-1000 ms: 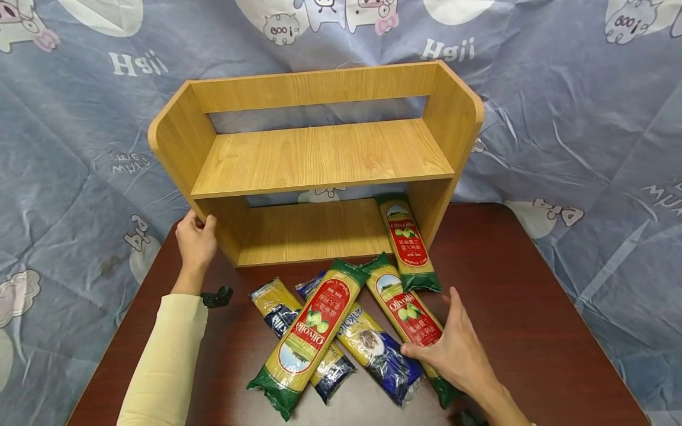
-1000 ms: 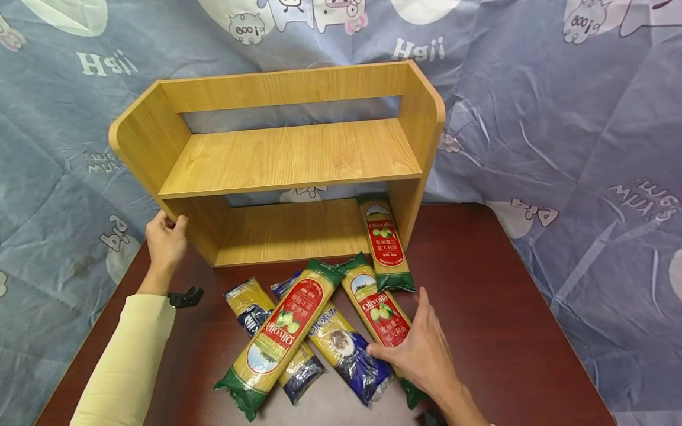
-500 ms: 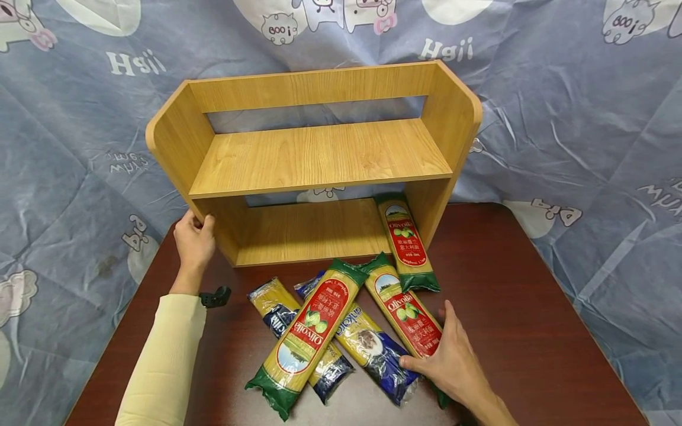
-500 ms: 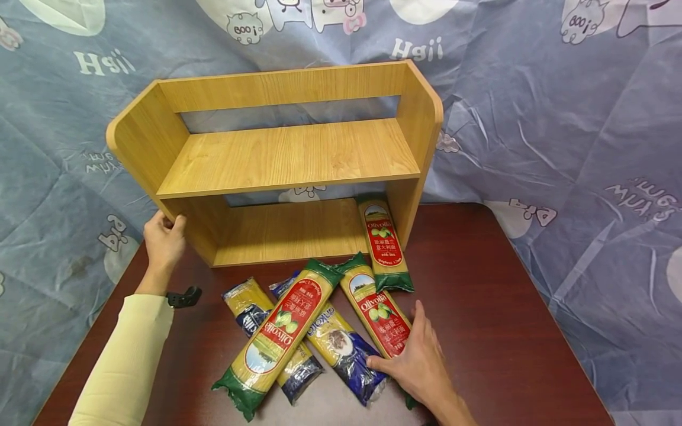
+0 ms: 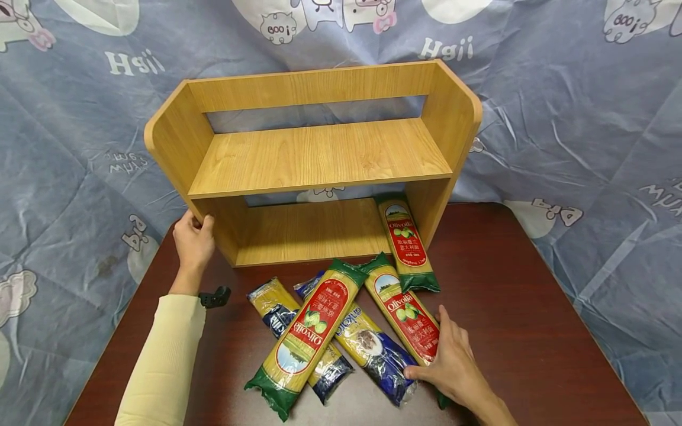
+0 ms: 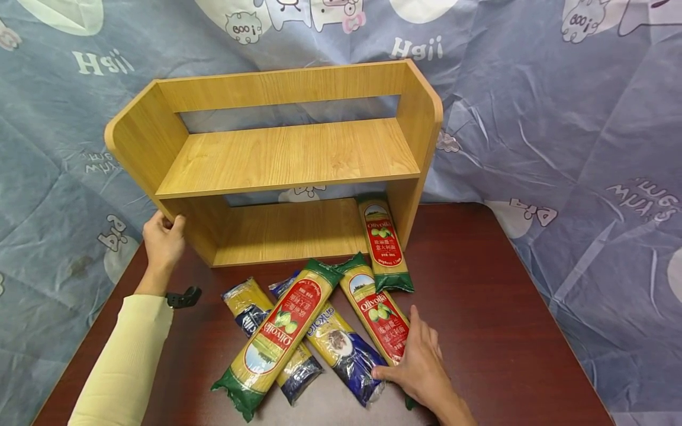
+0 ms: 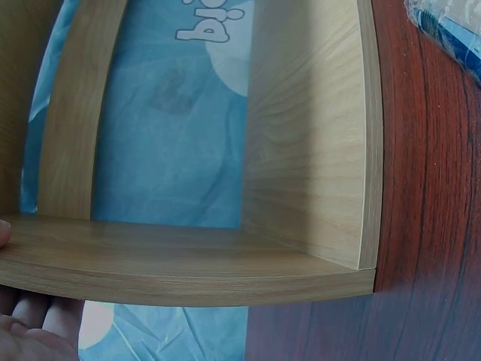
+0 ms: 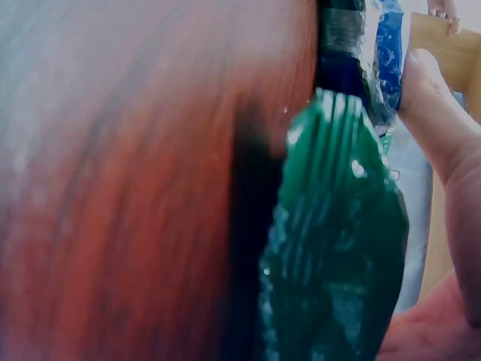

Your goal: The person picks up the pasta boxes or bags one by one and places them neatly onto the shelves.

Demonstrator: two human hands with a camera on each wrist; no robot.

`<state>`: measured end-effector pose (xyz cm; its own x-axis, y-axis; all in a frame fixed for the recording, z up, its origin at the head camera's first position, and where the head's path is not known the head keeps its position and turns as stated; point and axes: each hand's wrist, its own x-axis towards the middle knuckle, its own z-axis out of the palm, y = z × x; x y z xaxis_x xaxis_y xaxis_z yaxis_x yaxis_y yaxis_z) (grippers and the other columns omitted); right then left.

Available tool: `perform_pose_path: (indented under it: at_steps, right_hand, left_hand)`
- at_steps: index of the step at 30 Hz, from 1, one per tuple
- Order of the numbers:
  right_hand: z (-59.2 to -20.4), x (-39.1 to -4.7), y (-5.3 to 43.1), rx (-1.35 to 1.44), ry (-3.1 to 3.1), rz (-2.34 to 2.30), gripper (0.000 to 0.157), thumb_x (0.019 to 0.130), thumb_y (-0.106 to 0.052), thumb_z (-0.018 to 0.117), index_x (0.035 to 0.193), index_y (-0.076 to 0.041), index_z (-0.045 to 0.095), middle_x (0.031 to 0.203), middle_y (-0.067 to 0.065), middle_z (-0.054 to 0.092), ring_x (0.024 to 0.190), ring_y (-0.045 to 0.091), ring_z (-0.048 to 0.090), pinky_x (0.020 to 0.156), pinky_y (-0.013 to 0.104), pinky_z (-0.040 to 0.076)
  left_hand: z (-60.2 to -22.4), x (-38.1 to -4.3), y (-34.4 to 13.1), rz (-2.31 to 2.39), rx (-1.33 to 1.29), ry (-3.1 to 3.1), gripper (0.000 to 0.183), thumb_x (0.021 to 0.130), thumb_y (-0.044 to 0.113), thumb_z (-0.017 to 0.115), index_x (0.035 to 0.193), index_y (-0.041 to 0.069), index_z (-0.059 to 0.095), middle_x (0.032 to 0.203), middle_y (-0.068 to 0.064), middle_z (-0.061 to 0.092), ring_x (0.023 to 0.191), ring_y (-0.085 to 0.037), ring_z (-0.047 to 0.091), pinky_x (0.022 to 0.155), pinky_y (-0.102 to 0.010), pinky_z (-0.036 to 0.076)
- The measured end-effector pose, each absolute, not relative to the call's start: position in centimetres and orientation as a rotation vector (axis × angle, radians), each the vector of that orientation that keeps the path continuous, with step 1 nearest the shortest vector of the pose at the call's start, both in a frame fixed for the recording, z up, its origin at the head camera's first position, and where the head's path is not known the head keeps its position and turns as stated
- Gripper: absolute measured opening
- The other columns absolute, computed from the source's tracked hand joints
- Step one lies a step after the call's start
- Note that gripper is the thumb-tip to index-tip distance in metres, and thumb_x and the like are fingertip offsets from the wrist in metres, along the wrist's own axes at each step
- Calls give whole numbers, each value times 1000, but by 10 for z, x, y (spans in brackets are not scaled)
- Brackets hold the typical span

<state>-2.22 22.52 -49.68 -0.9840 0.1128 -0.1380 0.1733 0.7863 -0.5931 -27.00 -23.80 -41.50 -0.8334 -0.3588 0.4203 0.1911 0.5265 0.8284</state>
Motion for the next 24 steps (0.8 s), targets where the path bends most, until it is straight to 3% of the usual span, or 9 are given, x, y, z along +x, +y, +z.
perform_pose_path:
  at_steps: [5, 12, 24]
  right_hand:
    - [-497, -21, 230, 154, 2853, -991, 158, 45, -59, 98, 159, 3, 9, 150, 33, 33, 129, 46, 29, 105, 68, 30]
    - [-499, -20, 233, 35, 2879, -881, 161, 36, -43, 105, 160, 0, 12, 151, 29, 32, 132, 46, 29, 107, 65, 27]
    - [-499, -20, 232, 56, 2930, -854, 138, 46, -20, 102, 154, 9, 21, 138, 28, 38, 117, 42, 36, 101, 56, 33]
  left_hand:
    - [-415, -270, -238, -1309, 136, -2214, 25, 100, 13, 58, 114, -4, 70, 101, -20, 74, 92, -31, 71, 63, -11, 47]
    - [-415, -271, -238, -1282, 144, -2215, 24, 99, 13, 58, 111, -4, 70, 99, -19, 74, 88, -24, 71, 62, -11, 47]
    - [-416, -271, -239, -1298, 143, -2215, 25, 100, 12, 57, 112, -4, 70, 99, -20, 74, 91, -29, 71, 62, -11, 47]
